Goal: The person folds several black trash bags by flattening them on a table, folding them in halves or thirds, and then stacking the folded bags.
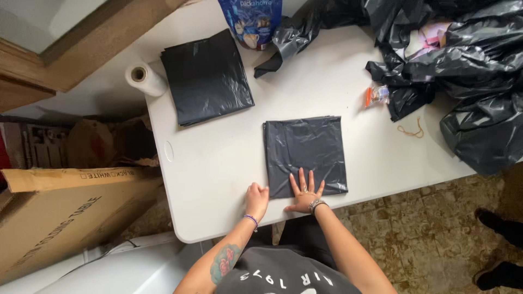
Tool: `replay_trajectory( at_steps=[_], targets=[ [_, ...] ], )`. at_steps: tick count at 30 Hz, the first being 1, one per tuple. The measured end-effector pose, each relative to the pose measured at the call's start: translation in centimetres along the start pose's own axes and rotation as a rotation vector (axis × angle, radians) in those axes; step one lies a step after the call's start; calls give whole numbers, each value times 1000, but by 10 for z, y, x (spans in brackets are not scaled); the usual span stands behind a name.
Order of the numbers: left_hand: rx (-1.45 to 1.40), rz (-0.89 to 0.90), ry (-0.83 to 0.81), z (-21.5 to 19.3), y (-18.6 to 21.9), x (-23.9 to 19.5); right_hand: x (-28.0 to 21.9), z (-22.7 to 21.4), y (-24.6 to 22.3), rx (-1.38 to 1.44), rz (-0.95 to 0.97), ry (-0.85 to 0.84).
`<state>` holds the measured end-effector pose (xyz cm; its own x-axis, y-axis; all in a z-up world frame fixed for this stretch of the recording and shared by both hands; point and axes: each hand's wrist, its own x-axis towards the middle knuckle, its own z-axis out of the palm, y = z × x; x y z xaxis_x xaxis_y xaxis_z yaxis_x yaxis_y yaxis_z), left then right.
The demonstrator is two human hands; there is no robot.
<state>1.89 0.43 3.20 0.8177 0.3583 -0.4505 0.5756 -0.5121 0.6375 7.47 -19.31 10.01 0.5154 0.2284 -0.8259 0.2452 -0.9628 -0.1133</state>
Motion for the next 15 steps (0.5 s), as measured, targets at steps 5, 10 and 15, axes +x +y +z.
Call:
replay_trajectory(
  at_steps=[5,10,15],
  targets=[
    [-86,-88,-32,32,39,25,0,-11,12,38,-72,-36],
    [66,86,57,47,53,43,23,11,52,18,-218,37],
    [-5,134,-218,30,57,55,34,15,90,180,-501,-25]
  ],
)
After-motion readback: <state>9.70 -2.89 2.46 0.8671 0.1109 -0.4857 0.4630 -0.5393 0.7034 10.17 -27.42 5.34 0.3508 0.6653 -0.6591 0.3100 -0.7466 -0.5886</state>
